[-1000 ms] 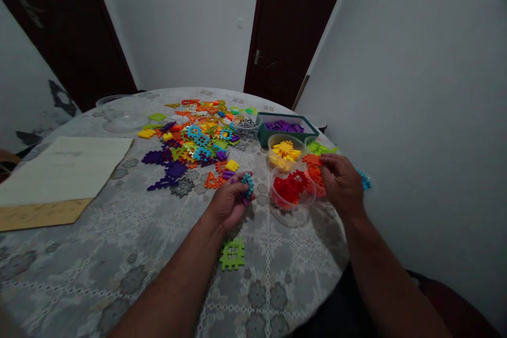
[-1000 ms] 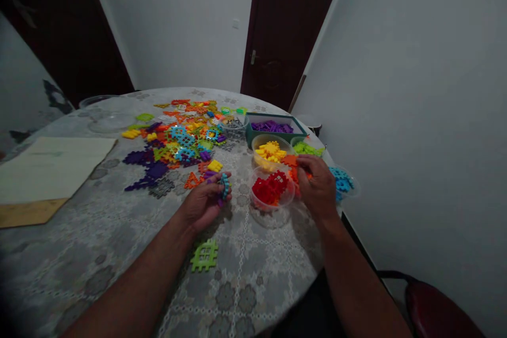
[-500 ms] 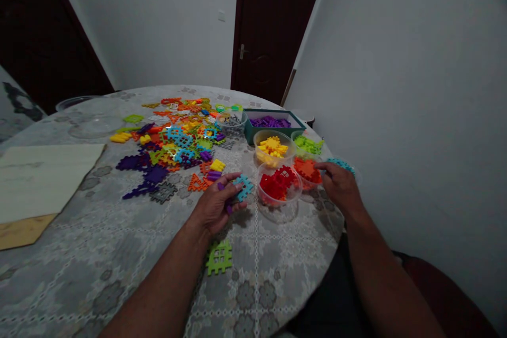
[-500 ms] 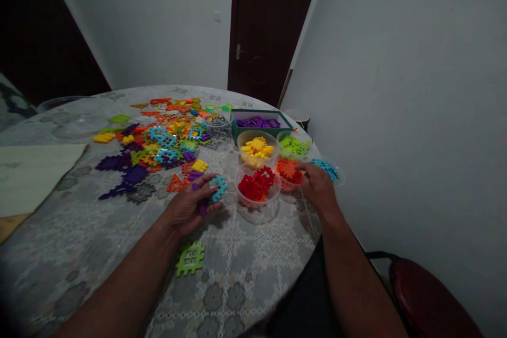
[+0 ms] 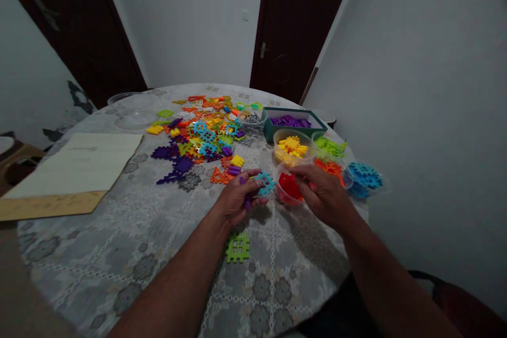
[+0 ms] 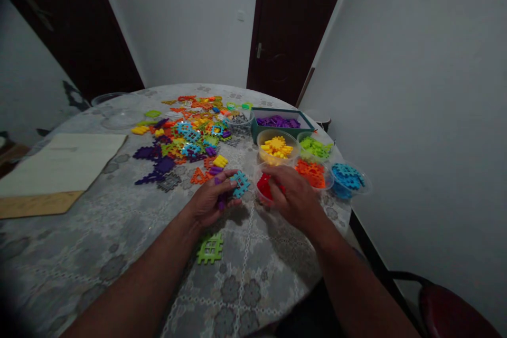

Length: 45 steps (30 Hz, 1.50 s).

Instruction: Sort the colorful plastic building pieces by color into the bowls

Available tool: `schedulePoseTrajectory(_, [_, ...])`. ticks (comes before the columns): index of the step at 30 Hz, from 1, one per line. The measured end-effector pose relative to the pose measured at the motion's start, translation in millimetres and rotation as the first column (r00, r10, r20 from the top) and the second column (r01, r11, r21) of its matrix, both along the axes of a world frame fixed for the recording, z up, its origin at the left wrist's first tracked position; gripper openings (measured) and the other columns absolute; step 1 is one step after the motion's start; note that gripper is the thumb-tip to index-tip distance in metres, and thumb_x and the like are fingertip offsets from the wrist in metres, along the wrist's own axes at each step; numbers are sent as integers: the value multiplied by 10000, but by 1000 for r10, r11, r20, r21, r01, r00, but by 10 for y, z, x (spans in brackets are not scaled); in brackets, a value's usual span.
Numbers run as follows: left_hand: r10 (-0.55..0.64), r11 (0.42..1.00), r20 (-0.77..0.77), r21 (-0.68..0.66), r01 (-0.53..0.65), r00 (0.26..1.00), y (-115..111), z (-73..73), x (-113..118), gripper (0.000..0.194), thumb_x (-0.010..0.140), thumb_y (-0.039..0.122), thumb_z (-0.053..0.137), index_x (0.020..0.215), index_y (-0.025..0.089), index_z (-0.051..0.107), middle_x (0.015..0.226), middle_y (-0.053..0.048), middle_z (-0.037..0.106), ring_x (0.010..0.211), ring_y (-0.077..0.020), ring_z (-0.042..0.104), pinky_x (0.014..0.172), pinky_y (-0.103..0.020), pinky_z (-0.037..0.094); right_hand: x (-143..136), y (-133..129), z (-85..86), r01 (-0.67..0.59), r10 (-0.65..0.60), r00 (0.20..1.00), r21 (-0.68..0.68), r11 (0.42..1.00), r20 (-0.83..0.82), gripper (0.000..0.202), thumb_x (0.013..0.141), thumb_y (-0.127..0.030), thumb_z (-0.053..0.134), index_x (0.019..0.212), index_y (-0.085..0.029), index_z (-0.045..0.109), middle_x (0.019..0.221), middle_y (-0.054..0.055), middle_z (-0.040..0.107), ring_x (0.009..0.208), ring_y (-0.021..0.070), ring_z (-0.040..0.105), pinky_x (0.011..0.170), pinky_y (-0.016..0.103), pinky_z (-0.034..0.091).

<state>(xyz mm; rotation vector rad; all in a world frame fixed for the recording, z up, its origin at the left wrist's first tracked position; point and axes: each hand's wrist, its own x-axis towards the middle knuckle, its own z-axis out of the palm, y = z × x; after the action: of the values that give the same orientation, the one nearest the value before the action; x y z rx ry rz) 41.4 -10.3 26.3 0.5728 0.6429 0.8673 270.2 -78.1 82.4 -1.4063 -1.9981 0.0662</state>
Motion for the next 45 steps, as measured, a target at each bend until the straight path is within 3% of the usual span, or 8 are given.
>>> schedulePoseTrajectory(4, [-5,999,30,46,3,1000,-4,-17,1,440,781,125,865,1171,170,667,1010,-75,757,724,-153,727,527,-228,634,-375,77,21,-149,154,987,-111,983,44,278,1028,-254,594,1284,-213,695,1179,112,765,1090,261,710,980,426,554])
schedulePoseTrajectory(11, [68,997,4,37,-68,998,24,-24,32,340,804,185,862,1098,149,696,911,-69,733,678,-140,686,446,-189,540,-442,224,21,-110,34,969,-305,946,-243,267,996,-225,569,1230,-233,697,927,16,741,793,170,683,754,310,543])
schedulePoseTrajectory(15, [104,995,-24,11,-103,994,50,-35,39,302,775,250,895,985,139,709,791,-19,666,563,-85,579,405,-155,432,-187,232,26,-29,-87,932,-313,949,-352,377,988,-302,583,1350,-236,664,1001,34,757,803,177,688,753,321,555])
schedulePoseTrajectory(19, [186,982,-12,-33,-187,982,78,-13,18,291,756,275,879,932,117,709,675,50,514,489,-55,427,379,-167,342,329,185,-63,265,-301,896,-151,952,-326,368,964,-383,607,1272,-219,724,1148,90,773,950,224,711,883,385,565])
schedulePoseTrajectory(27, [197,977,72,-98,-190,978,108,74,-42,310,771,225,611,999,65,747,736,-32,557,572,-123,488,504,-260,493,1657,-164,-181,763,-738,637,44,645,-222,418,880,-421,596,1162,-171,776,1077,134,803,953,273,732,909,416,555])
schedulePoseTrajectory(30, [206,975,74,-104,-198,976,113,74,-46,312,803,214,578,1015,63,749,749,-50,564,598,-138,512,528,-266,509,1927,-237,-248,776,-765,625,17,630,-156,407,876,-406,566,1135,-180,784,1057,124,807,942,267,731,902,408,552])
schedulePoseTrajectory(39, [230,969,97,-115,-219,968,147,10,11,224,891,173,576,1001,76,746,786,-78,631,682,-153,614,583,-248,559,2064,-232,-392,786,-782,616,1,618,-92,399,887,-375,535,1141,-190,780,1098,119,800,965,249,713,933,392,541])
schedulePoseTrajectory(45, [255,967,89,-42,-252,963,92,12,48,160,947,193,613,979,109,745,872,-110,745,781,-199,721,708,-339,640,1714,-247,-341,756,-754,651,162,634,-89,389,898,-344,512,1096,-147,783,1101,162,770,957,285,700,955,461,547])
